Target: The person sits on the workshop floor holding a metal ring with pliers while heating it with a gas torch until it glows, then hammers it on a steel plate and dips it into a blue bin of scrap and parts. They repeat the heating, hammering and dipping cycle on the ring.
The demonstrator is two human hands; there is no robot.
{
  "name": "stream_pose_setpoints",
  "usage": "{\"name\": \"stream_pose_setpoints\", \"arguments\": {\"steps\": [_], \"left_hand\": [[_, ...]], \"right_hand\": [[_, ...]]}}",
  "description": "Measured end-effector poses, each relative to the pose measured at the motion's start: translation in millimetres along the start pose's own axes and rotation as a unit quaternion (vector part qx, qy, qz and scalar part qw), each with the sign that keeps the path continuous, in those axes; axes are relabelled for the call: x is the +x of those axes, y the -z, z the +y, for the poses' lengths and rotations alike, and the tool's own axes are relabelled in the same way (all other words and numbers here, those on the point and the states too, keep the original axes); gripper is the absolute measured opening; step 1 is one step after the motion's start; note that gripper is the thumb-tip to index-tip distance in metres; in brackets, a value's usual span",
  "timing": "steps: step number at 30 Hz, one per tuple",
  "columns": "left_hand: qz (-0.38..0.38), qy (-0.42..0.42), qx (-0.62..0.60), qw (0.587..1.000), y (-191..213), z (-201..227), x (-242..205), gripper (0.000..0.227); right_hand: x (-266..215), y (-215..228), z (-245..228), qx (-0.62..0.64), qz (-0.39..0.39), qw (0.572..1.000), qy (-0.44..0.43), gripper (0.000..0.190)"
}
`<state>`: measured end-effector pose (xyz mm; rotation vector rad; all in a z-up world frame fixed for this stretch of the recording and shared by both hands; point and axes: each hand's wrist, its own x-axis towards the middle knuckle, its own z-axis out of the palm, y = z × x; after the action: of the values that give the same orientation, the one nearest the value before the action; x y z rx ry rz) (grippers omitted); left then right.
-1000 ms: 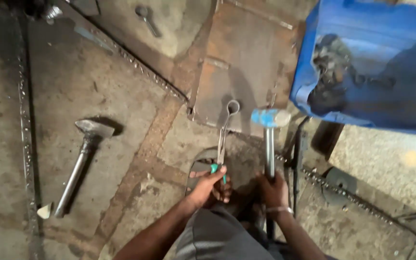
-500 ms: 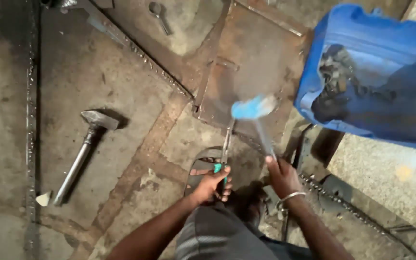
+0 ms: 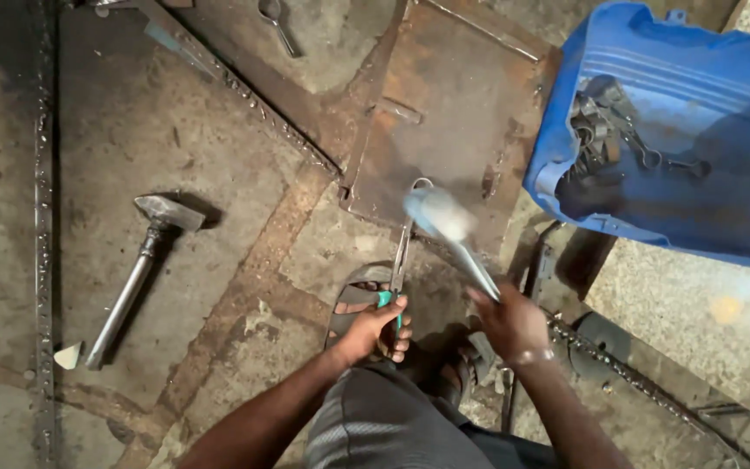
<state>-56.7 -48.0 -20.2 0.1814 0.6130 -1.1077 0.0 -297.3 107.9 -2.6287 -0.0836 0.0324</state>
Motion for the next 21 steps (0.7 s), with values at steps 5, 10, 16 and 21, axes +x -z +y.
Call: {"name": "stream_pose_setpoints", "arguments": {"steps": [5, 10, 16, 21], "left_hand": [[0.029, -0.018, 0.055, 0.998, -16, 3, -6, 0.044], [0.036, -0.032, 0.048, 0.998, -13, 0, -8, 0.045], [0.016, -0.020, 0.062, 0.998, -7, 4, -1, 0.045], [0.043, -0.035, 0.067, 0.996, -3, -1, 1, 0.045]], "right_hand": [[14, 20, -52, 0.032, -0.035, 0.990, -0.135, 0.046], [-9, 46, -75, 0.238, 0.124, 0.963, -0.008, 0.038], [-6, 15, 10, -0.134, -0.143, 0.969, -0.151, 0.042], [8, 53, -50, 0.319, 0.025, 0.882, -0.345, 0.029]]}}
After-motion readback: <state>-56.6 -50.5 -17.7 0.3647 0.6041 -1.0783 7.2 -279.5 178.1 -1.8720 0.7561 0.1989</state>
